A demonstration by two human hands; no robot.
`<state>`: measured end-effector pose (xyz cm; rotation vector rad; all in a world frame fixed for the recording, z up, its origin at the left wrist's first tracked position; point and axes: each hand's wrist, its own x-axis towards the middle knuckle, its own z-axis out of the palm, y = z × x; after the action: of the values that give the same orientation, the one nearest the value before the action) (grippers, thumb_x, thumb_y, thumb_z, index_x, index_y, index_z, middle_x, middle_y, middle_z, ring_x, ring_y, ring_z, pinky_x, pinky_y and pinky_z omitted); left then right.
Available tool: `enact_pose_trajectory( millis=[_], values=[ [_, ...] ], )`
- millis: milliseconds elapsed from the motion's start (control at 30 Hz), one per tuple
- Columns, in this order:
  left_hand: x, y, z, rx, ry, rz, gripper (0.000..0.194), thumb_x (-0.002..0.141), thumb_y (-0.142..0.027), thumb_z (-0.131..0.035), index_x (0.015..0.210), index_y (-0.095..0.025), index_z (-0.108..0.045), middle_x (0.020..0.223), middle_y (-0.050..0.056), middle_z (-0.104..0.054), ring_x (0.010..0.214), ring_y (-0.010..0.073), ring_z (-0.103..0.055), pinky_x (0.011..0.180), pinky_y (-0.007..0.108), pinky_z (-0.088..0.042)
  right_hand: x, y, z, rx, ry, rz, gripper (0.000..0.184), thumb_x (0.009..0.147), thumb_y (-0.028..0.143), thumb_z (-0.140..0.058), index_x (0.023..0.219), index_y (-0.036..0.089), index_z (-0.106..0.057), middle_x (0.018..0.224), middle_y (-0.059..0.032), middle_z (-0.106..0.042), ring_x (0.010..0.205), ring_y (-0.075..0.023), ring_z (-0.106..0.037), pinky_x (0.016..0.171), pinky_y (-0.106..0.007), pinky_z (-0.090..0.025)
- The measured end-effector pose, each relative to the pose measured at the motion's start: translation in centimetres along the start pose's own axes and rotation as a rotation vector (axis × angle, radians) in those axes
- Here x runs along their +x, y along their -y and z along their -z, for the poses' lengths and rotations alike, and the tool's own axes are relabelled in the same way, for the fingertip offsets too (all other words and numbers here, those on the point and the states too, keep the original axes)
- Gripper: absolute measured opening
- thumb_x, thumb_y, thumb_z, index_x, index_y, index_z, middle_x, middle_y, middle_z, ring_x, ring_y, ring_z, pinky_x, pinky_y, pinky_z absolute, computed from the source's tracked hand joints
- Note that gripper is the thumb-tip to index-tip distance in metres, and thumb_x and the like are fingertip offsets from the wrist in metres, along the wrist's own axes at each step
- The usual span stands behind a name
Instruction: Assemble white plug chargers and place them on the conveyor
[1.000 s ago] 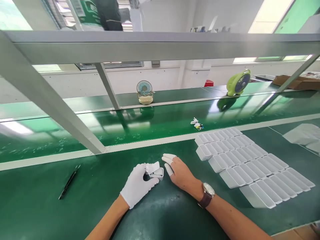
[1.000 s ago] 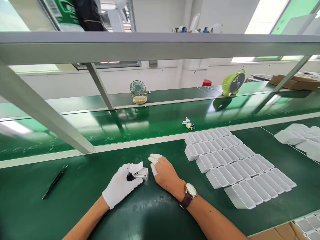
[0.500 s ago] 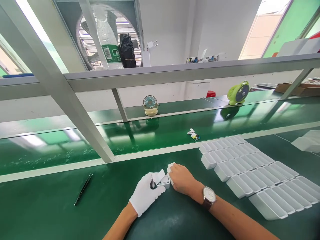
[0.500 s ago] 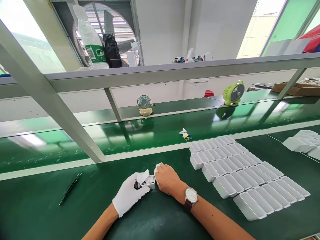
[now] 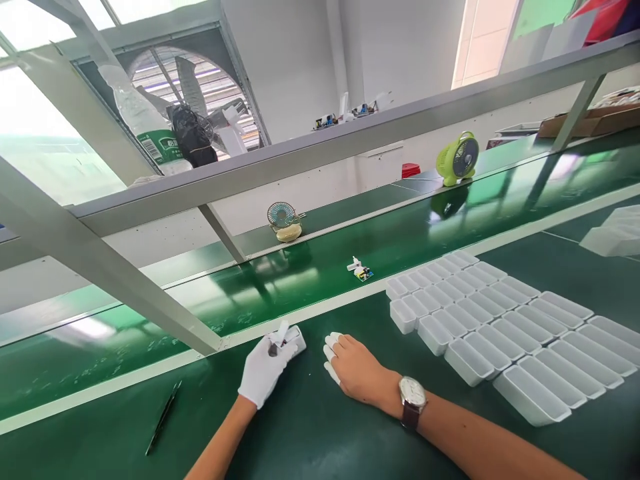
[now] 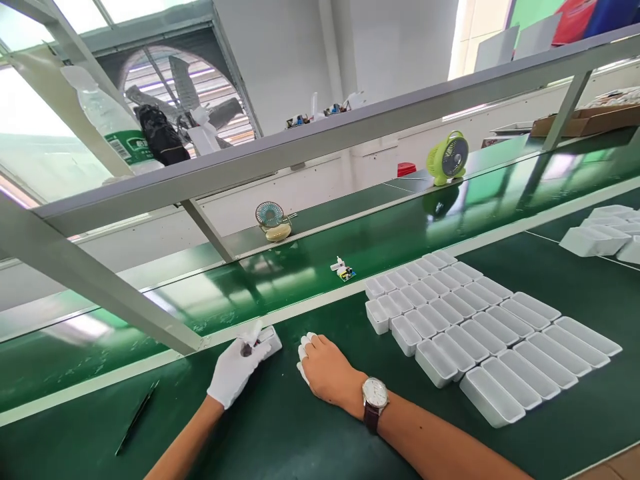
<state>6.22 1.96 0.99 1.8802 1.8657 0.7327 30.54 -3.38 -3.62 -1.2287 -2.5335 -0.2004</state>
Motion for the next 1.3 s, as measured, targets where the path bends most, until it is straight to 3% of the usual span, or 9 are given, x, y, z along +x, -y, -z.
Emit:
enact_pose_trajectory(
  millis=[67, 200, 267, 400, 533, 767, 1000, 1167, 1300],
  values=[
    [3.6, 0.5, 1.1, 0.032, -0.068, 0.030, 0.043, 0.078, -0.064, -0.068, 0.080, -0.021, -0.064, 0.072, 0.002, -0.068, 0.072, 0.0247, -0.062, 0.070, 0.034, -0.045, 0.0, 0.0, -0.1, -0.003, -0.017, 0.008, 0.023, 0.096, 0.016, -0.049, 0.099, 0.012, -0.071, 0.114, -0.0170, -0.068, 0.105, -0.0284, -0.060, 0.098, -0.045, -0.047],
    [10.2, 2.0, 3.3, 0.057, -0.214, 0.115, 0.039, 0.083, -0.056, -0.069, 0.091, -0.019, -0.068, 0.092, 0.009, -0.074, 0.091, 0.0316, -0.068, 0.083, 0.041, -0.048, 0.0, 0.1, -0.1, -0.017, -0.033, 0.024, 0.021, 0.094, 0.014, -0.051, 0.095, 0.012, -0.072, 0.108, -0.0163, -0.069, 0.101, -0.0283, -0.062, 0.093, -0.045, -0.050],
    [12.2, 2.9, 3.8, 0.061, -0.258, 0.189, 0.036, 0.086, -0.051, -0.070, 0.094, -0.016, -0.068, 0.094, 0.009, -0.073, 0.092, 0.0289, -0.068, 0.086, 0.043, -0.050, 0.0, 0.2, -0.1, -0.027, -0.036, 0.030, 0.019, 0.091, 0.012, -0.053, 0.090, 0.012, -0.072, 0.103, -0.0153, -0.070, 0.097, -0.0277, -0.063, 0.091, -0.044, -0.051],
    [12.9, 4.1, 3.5, 0.034, -0.307, 0.296, 0.030, 0.094, -0.042, -0.067, 0.106, -0.015, -0.067, 0.104, 0.006, -0.070, 0.093, 0.0200, -0.068, 0.087, 0.041, -0.056, 0.1, 0.4, -0.2, -0.037, -0.039, 0.028, 0.017, 0.089, 0.010, -0.055, 0.086, 0.012, -0.072, 0.099, -0.0154, -0.071, 0.098, -0.0279, -0.064, 0.093, -0.045, -0.051],
    [11.0, 3.9, 1.5, -0.003, -0.372, 0.279, 0.035, 0.096, -0.041, -0.063, 0.117, -0.013, -0.062, 0.117, 0.011, -0.067, 0.104, 0.0240, -0.066, 0.093, 0.045, -0.055, 0.1, 0.5, -0.2, -0.027, -0.032, 0.015, 0.019, 0.090, 0.011, -0.055, 0.090, 0.012, -0.074, 0.102, -0.0162, -0.072, 0.103, -0.0291, -0.064, 0.096, -0.047, -0.051],
    [8.6, -1.1, -5.2, -0.060, -0.050, -0.148, 0.049, 0.081, -0.037, -0.073, 0.123, -0.015, -0.063, 0.120, 0.012, -0.069, 0.108, 0.0250, -0.069, 0.099, 0.038, -0.054, 0.2, 0.8, 0.0, -0.029, -0.025, 0.004, 0.020, 0.092, 0.011, -0.053, 0.094, 0.011, -0.073, 0.107, -0.0182, -0.071, 0.102, -0.0293, -0.063, 0.095, -0.048, -0.049],
    [11.8, -7.6, -11.0, 0.099, 0.072, -0.327, 0.066, 0.079, -0.041, -0.075, 0.136, -0.013, -0.059, 0.135, 0.018, -0.063, 0.115, 0.0292, -0.064, 0.104, 0.040, -0.046, 0.3, 0.6, 0.3, -0.026, -0.039, 0.023, 0.019, 0.092, 0.017, -0.056, 0.092, 0.011, -0.074, 0.104, -0.0184, -0.071, 0.097, -0.0289, -0.063, 0.088, -0.045, -0.051],
    [14.4, -9.8, -12.6, 0.205, 0.053, -0.335, 0.054, 0.080, -0.040, -0.072, 0.128, -0.016, -0.065, 0.124, 0.016, -0.069, 0.117, 0.0343, -0.061, 0.105, 0.043, -0.042, 0.2, 0.3, 0.7, -0.011, -0.056, 0.020, 0.019, 0.092, 0.018, -0.056, 0.092, 0.011, -0.074, 0.101, -0.0171, -0.071, 0.095, -0.0281, -0.062, 0.087, -0.045, -0.050],
    [15.3, -10.3, -11.6, 0.219, 0.056, -0.310, 0.040, 0.084, -0.043, -0.068, 0.114, -0.017, -0.071, 0.112, 0.013, -0.073, 0.105, 0.0310, -0.066, 0.095, 0.039, -0.047, 0.2, 0.1, 0.9, -0.009, -0.068, 0.016, 0.020, 0.093, 0.020, -0.056, 0.091, 0.011, -0.074, 0.100, -0.0169, -0.071, 0.095, -0.0297, -0.063, 0.087, -0.047, -0.050]
  ],
)
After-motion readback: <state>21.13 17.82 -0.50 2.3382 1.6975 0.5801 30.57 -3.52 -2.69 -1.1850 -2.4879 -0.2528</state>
